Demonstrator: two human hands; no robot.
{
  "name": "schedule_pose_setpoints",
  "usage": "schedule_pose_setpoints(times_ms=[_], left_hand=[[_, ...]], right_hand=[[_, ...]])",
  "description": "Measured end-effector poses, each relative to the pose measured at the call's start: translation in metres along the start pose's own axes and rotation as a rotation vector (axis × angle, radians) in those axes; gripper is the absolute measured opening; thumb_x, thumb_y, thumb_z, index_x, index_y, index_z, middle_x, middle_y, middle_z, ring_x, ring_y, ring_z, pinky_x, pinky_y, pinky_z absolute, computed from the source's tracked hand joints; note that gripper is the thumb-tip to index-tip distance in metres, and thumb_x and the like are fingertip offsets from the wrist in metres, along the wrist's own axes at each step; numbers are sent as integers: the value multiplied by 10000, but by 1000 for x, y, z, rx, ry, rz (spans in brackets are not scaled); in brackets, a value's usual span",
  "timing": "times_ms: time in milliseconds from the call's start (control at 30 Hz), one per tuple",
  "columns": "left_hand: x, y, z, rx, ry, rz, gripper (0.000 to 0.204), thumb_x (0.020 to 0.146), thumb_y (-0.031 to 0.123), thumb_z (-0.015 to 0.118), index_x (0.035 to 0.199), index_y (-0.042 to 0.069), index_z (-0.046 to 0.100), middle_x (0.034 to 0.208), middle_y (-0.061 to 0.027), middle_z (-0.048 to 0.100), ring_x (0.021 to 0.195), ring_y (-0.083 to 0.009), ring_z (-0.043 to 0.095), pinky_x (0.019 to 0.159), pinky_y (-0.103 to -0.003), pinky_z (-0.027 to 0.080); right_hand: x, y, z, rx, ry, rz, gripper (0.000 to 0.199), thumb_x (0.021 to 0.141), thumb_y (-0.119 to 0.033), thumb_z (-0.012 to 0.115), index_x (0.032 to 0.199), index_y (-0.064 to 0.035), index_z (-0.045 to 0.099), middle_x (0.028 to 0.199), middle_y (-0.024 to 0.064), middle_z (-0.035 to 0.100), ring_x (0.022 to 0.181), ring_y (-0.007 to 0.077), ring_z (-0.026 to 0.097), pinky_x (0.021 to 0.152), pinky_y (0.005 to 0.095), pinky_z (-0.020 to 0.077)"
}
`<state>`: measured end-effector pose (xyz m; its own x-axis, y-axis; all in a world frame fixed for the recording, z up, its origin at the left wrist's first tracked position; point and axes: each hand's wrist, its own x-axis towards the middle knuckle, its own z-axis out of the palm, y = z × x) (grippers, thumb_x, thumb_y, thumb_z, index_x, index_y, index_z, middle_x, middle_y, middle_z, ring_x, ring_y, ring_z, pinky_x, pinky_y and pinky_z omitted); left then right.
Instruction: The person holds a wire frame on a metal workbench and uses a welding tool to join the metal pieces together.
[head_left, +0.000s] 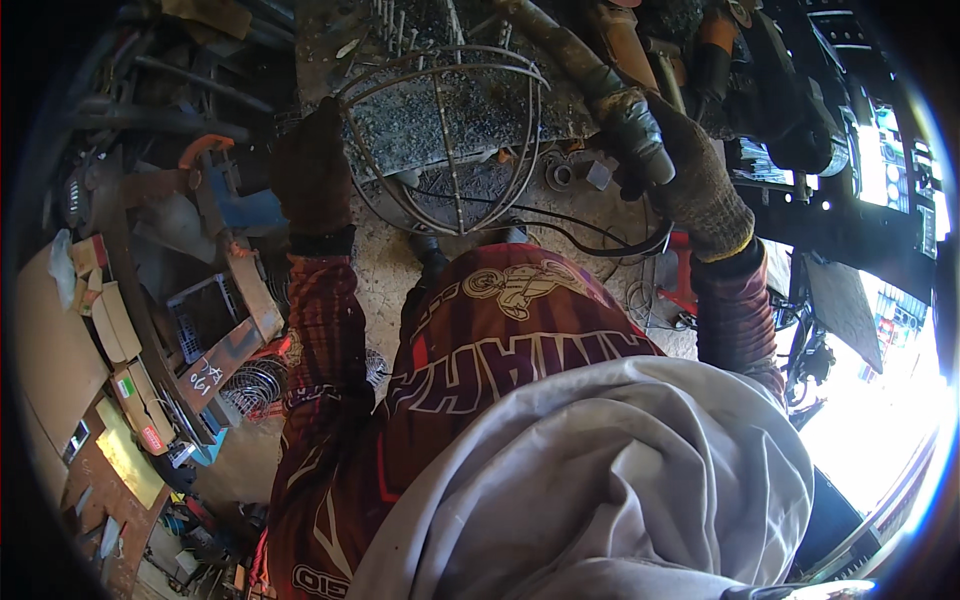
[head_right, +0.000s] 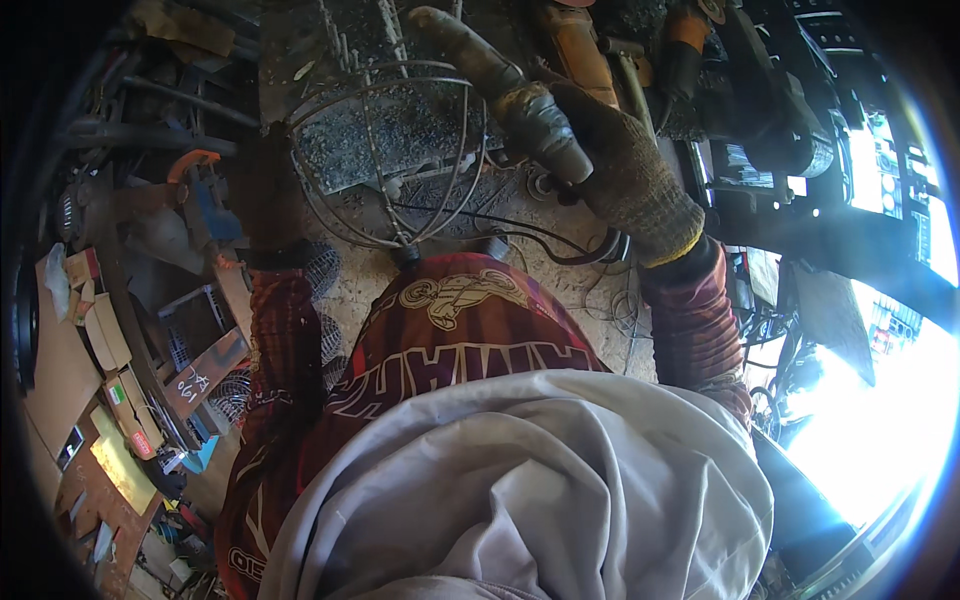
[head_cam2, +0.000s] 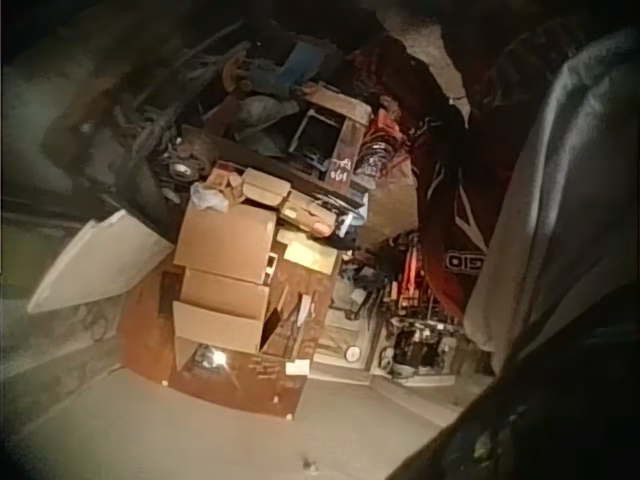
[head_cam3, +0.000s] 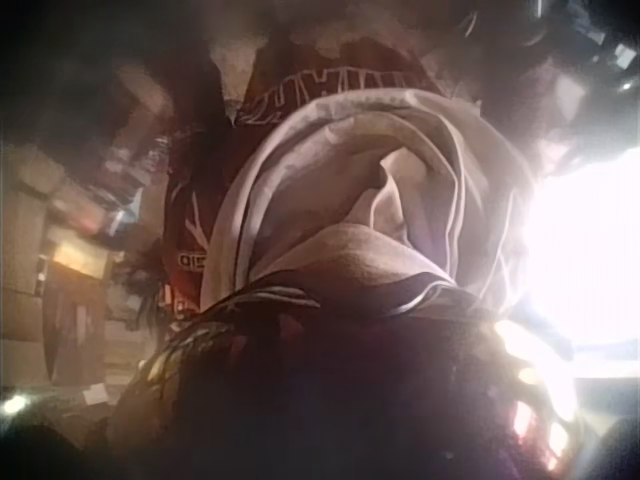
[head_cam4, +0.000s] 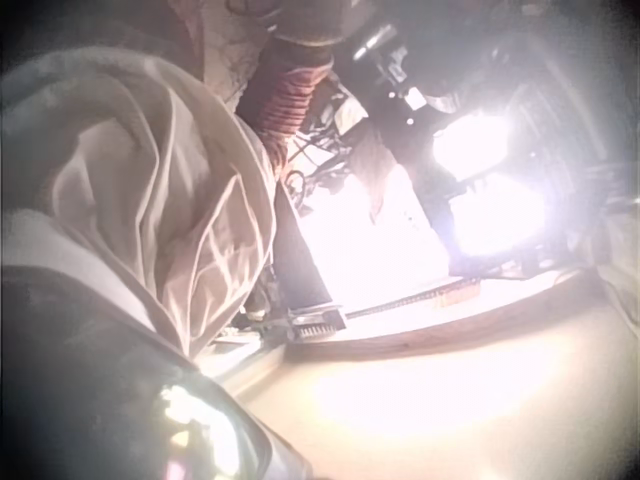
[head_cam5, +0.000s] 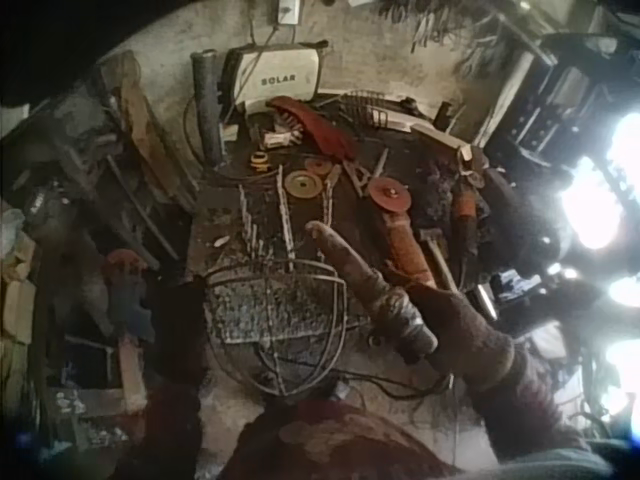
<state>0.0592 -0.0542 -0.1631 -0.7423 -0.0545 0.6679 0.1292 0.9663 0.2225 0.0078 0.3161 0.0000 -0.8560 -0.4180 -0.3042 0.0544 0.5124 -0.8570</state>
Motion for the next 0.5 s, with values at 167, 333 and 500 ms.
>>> schedule_pose_setpoints(times_ms=[167,333,500], left_hand=[[-5,-3,-3,-45,5,-18,478,755,-41,693,1199,132,730,1053,-94,744,883,-289,685,782,-402,553],[1,4,-7,-63,10,-38,467,755,-49,691,1183,130,732,1060,-99,741,900,-288,679,804,-403,551],[-9,0,-11,-33,35,-49,467,752,-59,694,1179,127,734,1057,-100,741,884,-293,680,789,-400,553]], right_hand=[[11,15,10,-160,-39,-205,531,1003,-216,659,1464,-28,473,994,36,728,734,54,651,590,212,520],[11,14,13,-214,-28,-231,555,1014,-269,642,1489,-44,463,978,18,721,724,46,632,595,208,511],[21,22,17,-201,-86,-295,577,1004,-210,649,1515,-55,430,992,23,723,727,45,637,597,200,512]])
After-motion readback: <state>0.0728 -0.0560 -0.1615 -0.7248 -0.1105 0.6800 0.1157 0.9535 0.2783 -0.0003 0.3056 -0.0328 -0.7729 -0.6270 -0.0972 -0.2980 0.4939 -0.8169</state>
